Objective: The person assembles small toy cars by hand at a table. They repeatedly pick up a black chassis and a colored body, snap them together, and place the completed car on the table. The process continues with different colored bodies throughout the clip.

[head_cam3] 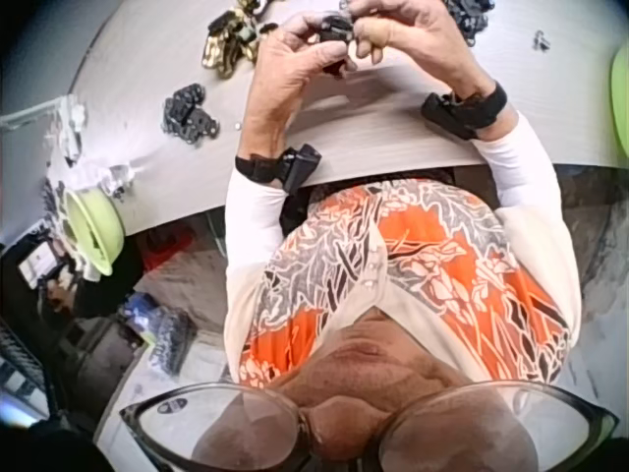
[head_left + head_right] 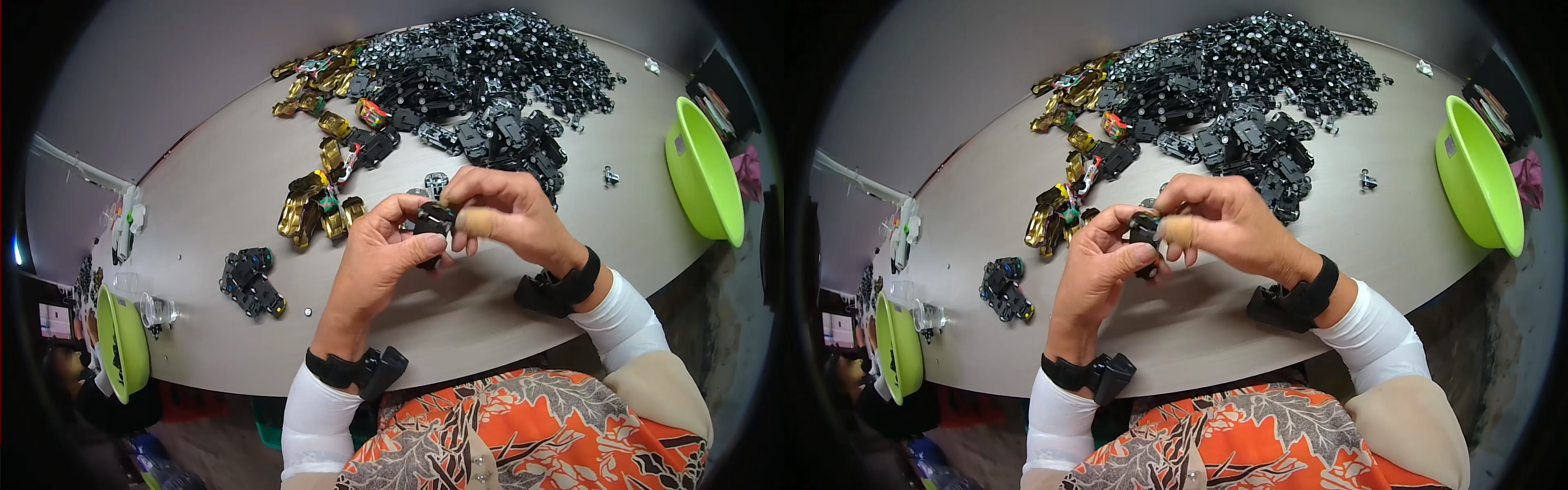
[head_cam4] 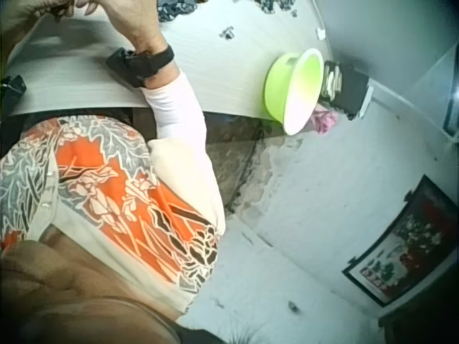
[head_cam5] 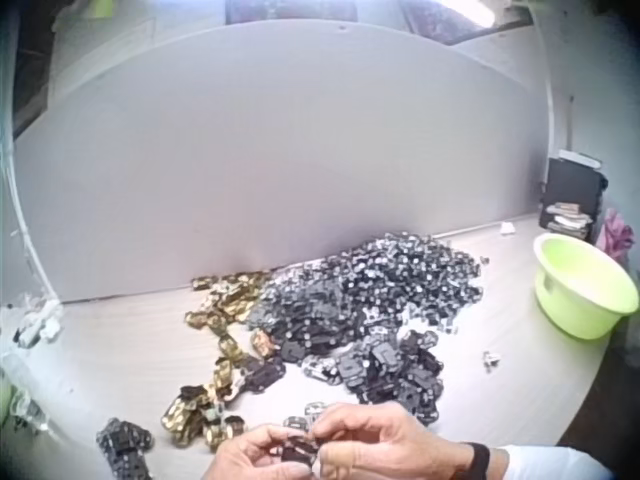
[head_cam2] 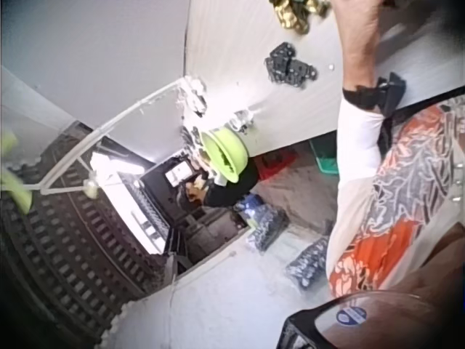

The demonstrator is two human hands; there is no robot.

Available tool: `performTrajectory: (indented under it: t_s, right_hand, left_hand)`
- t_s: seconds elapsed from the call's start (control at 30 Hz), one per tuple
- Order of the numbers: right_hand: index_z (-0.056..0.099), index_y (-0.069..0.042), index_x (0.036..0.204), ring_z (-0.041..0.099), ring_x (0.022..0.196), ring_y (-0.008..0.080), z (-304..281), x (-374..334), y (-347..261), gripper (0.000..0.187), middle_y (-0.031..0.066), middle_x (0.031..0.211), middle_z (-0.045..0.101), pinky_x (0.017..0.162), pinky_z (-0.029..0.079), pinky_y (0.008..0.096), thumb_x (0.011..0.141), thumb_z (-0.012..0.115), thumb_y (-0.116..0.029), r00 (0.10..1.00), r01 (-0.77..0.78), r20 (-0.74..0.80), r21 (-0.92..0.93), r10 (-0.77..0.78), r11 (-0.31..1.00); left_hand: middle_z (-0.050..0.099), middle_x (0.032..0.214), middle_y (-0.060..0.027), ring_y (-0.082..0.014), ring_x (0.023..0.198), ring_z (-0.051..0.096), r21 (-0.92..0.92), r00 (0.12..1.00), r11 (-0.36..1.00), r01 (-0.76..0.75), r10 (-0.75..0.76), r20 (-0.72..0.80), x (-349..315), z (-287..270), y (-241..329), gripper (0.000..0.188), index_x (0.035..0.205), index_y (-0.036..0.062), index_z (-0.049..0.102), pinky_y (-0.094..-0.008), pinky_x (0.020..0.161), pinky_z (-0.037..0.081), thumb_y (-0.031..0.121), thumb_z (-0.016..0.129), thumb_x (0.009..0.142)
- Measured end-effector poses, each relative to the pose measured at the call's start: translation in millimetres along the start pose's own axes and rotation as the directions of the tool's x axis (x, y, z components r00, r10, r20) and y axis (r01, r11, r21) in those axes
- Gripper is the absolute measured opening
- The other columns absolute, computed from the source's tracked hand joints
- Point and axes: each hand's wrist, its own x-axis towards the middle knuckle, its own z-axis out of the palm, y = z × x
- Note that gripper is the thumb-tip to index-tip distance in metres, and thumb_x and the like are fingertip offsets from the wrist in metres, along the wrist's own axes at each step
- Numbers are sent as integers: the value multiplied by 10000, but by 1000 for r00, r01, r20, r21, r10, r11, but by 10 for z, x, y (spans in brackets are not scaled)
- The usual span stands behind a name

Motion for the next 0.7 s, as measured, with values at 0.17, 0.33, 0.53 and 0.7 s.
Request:
performTrajectory:
  t_s: [0.17,0.33,0.53,0.7]
  right_hand:
    - [616,18,865,606,590,98,-83,20,16,92,35,736,605,532,484,211,849,589,-69,994,-107,-8,-25,107,994]
    - [529,21,853,528,605,166,49,18,45,94,72,713,507,555,414,263,767,532,60,997,70,55,-511,-49,857]
    - [456,17,847,423,647,254,246,-7,299,176,127,738,394,598,377,298,741,414,151,945,288,122,-748,-303,598]
    - [473,-21,860,389,614,93,148,-72,396,122,8,730,430,541,327,223,850,429,93,969,89,-126,-631,-214,771]
  left_hand:
    - [617,890,-22,-60,798,553,131,1000,991,-1,2,-3,25,-14,-36,215,964,3,603,-205,689,458,64,695,780]
    - [555,845,-27,-93,798,506,544,972,806,-232,212,99,19,-51,-150,197,951,8,574,-254,711,435,104,601,781]
    - [583,745,-234,-360,715,600,636,905,734,-236,405,-132,73,52,-430,167,810,-36,530,-402,629,462,75,610,715]
    - [581,825,-196,-298,781,585,608,890,736,-298,444,-102,122,27,-350,210,909,-24,514,-365,719,464,33,559,711]
